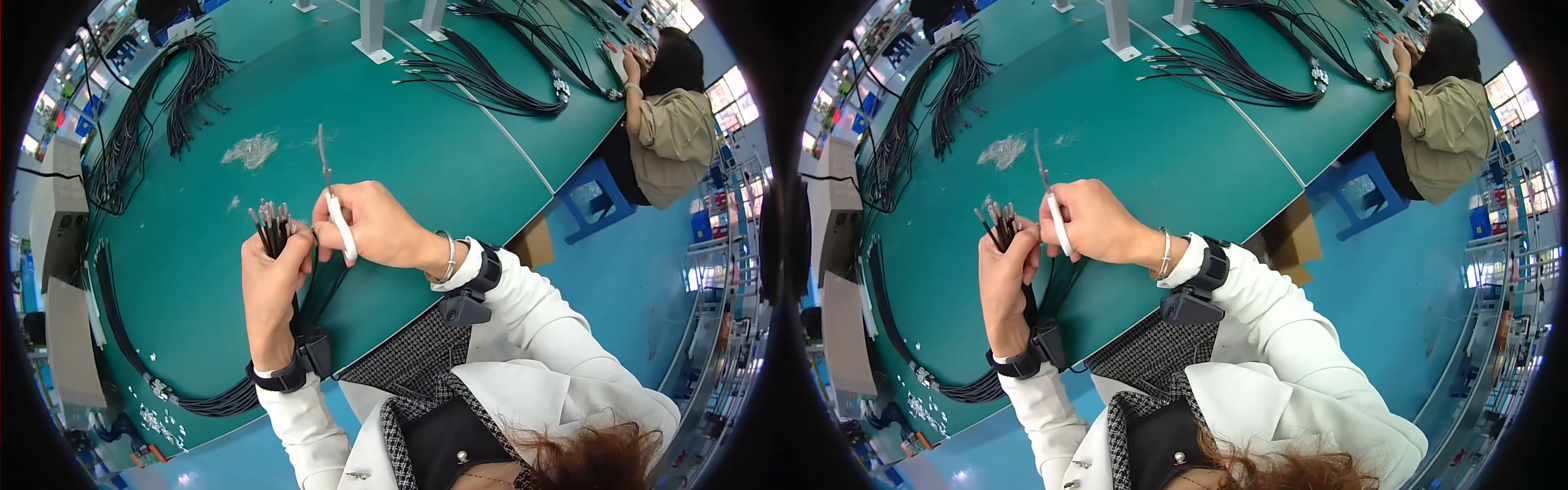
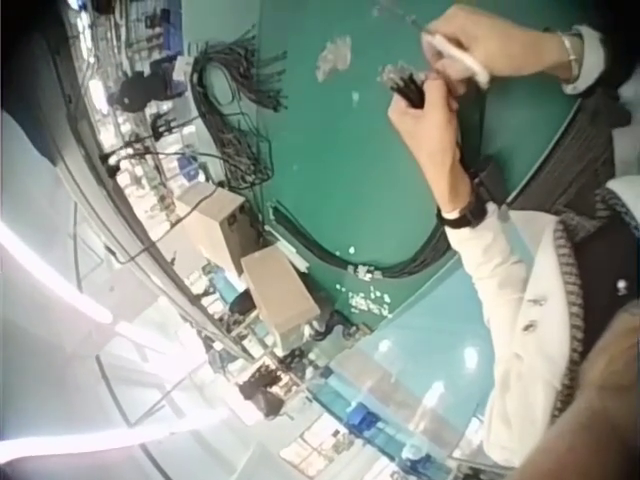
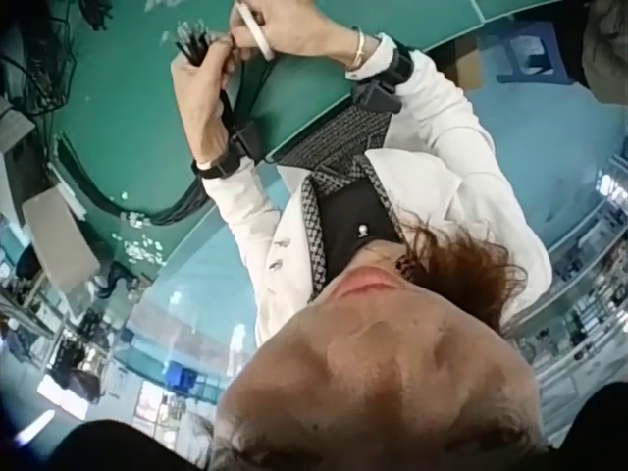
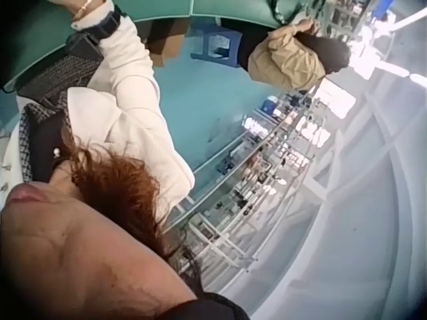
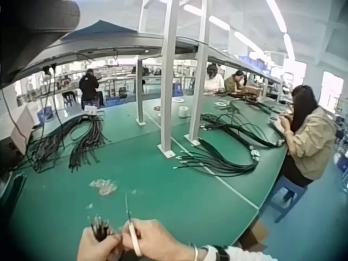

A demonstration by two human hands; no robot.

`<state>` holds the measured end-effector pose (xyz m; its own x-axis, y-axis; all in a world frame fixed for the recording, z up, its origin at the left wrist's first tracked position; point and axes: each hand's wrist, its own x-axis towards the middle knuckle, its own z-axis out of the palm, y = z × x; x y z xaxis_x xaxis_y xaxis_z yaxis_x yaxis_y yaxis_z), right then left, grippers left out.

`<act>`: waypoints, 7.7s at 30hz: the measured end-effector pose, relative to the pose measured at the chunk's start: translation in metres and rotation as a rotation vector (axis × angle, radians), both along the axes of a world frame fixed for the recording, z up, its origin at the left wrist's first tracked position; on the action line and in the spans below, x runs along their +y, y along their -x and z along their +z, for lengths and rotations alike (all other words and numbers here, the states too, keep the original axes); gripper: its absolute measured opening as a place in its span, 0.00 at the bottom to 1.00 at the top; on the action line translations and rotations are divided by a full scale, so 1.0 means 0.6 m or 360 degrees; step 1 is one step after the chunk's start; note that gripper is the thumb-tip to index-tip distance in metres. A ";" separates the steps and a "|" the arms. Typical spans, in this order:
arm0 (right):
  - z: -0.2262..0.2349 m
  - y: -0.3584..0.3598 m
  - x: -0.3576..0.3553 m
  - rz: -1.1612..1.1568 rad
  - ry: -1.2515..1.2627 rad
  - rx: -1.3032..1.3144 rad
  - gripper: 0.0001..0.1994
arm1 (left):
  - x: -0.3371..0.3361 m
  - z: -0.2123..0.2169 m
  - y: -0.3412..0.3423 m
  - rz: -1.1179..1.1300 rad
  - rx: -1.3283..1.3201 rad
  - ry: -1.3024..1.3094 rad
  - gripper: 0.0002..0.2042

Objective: The person gathers a bundle of cables and uses a pair of scissors to trim the ends of the individual wires one by one. After cutting the tips, they set the scissors down and move the bundle aside.

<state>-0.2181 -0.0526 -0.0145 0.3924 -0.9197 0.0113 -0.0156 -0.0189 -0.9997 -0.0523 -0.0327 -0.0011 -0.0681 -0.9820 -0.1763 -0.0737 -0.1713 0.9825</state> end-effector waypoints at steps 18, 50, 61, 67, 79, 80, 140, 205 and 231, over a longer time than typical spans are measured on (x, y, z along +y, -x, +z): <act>-0.020 0.009 0.104 0.0327 -0.0409 -0.0039 0.21 | -0.013 -0.018 -0.032 -0.0097 0.0350 0.0053 0.08; -0.012 -0.008 0.090 0.0442 -0.0514 0.0021 0.18 | -0.011 -0.020 -0.027 -0.0132 0.0219 0.0043 0.08; -0.015 -0.011 0.088 0.0399 -0.0507 0.0046 0.18 | -0.011 -0.021 -0.025 -0.0109 0.0205 0.0059 0.09; -0.014 -0.012 0.090 0.0380 -0.0515 0.0038 0.18 | -0.009 -0.019 -0.026 -0.0110 0.0178 0.0060 0.09; -0.005 -0.004 0.085 0.0324 -0.0588 0.0071 0.20 | -0.013 -0.019 -0.027 -0.0078 0.0214 0.0058 0.08; -0.006 -0.001 0.086 0.0327 -0.0588 0.0073 0.20 | -0.013 -0.019 -0.027 -0.0080 0.0214 0.0061 0.08; 0.000 0.046 0.040 0.0863 -0.0483 0.0183 0.28 | -0.012 -0.032 -0.037 -0.0228 0.0197 0.0168 0.13; -0.009 -0.021 0.044 -0.0323 -0.0245 -0.0102 0.11 | -0.009 -0.014 -0.059 -0.0222 0.0185 -0.0013 0.10; -0.017 -0.032 0.043 -0.0026 -0.0217 -0.0275 0.08 | 0.008 0.003 -0.067 -0.0163 0.0353 0.0067 0.12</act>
<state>-0.1991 -0.0268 -0.0246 0.3803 -0.9236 -0.0481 0.1569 0.1157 -0.9808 -0.0122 -0.0278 0.0005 -0.2001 -0.9741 -0.1050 0.1296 -0.1325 0.9827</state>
